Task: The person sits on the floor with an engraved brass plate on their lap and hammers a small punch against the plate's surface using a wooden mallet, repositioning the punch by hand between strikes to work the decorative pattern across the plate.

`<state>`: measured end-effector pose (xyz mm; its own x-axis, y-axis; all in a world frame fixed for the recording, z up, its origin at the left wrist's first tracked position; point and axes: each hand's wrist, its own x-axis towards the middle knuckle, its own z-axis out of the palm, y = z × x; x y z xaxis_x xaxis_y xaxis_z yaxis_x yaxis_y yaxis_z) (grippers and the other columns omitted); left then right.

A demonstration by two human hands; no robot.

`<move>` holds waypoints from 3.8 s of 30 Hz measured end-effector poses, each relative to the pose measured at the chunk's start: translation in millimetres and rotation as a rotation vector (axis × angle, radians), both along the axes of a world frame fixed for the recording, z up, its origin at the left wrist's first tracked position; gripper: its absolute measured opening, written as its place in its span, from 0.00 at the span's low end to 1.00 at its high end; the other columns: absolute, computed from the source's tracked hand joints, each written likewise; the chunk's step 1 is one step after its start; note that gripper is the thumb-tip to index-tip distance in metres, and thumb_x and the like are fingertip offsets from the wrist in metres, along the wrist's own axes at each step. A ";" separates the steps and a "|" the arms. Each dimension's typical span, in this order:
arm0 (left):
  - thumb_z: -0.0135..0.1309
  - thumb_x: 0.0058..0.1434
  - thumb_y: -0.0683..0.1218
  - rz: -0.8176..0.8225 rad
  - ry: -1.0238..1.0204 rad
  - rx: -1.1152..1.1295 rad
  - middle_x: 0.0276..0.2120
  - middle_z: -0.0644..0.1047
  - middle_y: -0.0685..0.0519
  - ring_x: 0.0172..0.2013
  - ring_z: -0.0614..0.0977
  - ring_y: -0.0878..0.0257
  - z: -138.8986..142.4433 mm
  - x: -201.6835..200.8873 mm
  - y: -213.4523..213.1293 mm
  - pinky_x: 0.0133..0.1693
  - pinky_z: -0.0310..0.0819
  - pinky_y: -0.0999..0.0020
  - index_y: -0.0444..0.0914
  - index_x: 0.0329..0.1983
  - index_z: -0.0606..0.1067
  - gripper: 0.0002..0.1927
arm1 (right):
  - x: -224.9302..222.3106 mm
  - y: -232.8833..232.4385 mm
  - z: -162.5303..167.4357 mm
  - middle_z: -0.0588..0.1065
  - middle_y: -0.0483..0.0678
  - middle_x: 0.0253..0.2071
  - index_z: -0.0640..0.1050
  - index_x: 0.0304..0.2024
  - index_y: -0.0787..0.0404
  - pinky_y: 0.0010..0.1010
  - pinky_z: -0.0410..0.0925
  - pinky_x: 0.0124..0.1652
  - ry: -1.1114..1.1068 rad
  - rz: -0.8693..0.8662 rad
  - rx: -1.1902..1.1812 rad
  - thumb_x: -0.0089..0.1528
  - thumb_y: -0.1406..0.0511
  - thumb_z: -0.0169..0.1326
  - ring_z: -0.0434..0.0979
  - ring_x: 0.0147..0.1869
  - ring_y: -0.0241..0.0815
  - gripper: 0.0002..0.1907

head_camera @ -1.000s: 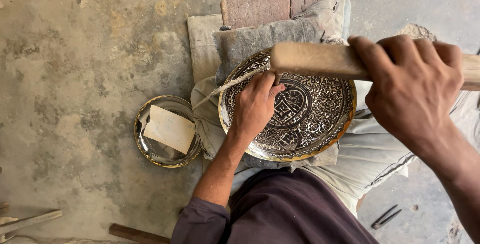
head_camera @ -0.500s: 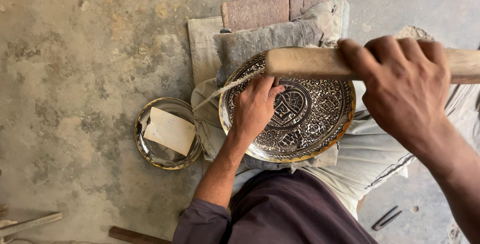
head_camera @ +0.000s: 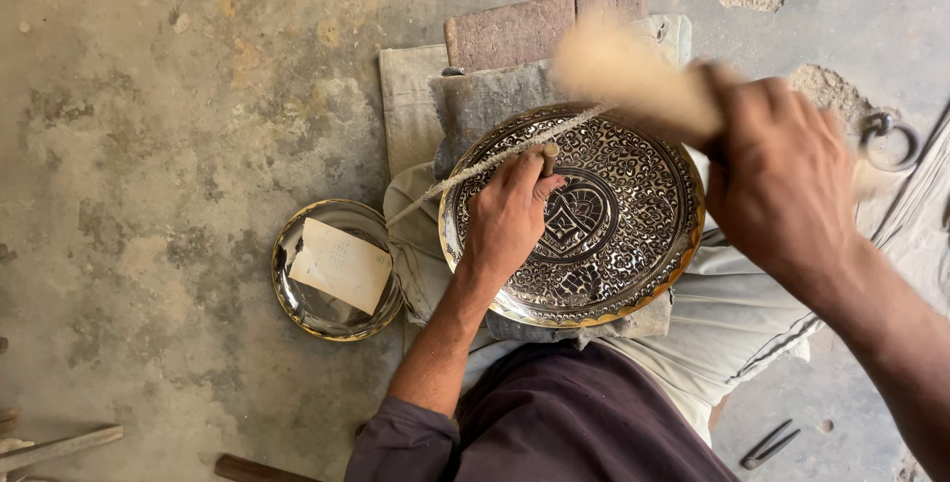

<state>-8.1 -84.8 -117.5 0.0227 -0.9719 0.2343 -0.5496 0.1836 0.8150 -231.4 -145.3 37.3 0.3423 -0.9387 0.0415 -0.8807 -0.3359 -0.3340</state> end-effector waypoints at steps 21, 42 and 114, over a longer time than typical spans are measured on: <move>0.55 0.71 0.47 0.027 0.038 -0.014 0.37 0.80 0.49 0.35 0.86 0.58 -5.5 3.7 3.4 0.32 0.84 0.64 0.37 0.51 0.72 0.11 | 13.1 -8.1 7.2 0.77 0.56 0.43 0.76 0.62 0.60 0.44 0.66 0.46 0.189 0.092 -0.168 0.61 0.75 0.54 0.77 0.43 0.51 0.26; 0.55 0.72 0.47 0.053 0.079 -0.059 0.41 0.80 0.47 0.39 0.86 0.55 -1.6 6.3 4.5 0.35 0.85 0.63 0.37 0.53 0.71 0.12 | 21.0 -11.9 8.6 0.78 0.48 0.45 0.74 0.62 0.48 0.38 0.68 0.46 0.290 0.123 -0.183 0.65 0.68 0.55 0.75 0.42 0.42 0.22; 0.59 0.70 0.45 0.172 0.100 -0.067 0.36 0.78 0.50 0.37 0.84 0.57 -6.0 9.8 15.3 0.36 0.81 0.62 0.35 0.48 0.72 0.11 | 53.2 -21.3 23.0 0.77 0.50 0.40 0.76 0.55 0.55 0.47 0.73 0.47 0.396 0.265 -0.253 0.64 0.68 0.58 0.80 0.41 0.49 0.16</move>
<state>1.7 -69.6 -123.5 0.2131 -0.9341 0.2864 -0.4945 0.1497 0.8562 -178.2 -166.7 60.3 0.6013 -0.7955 0.0742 -0.7970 -0.5906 0.1267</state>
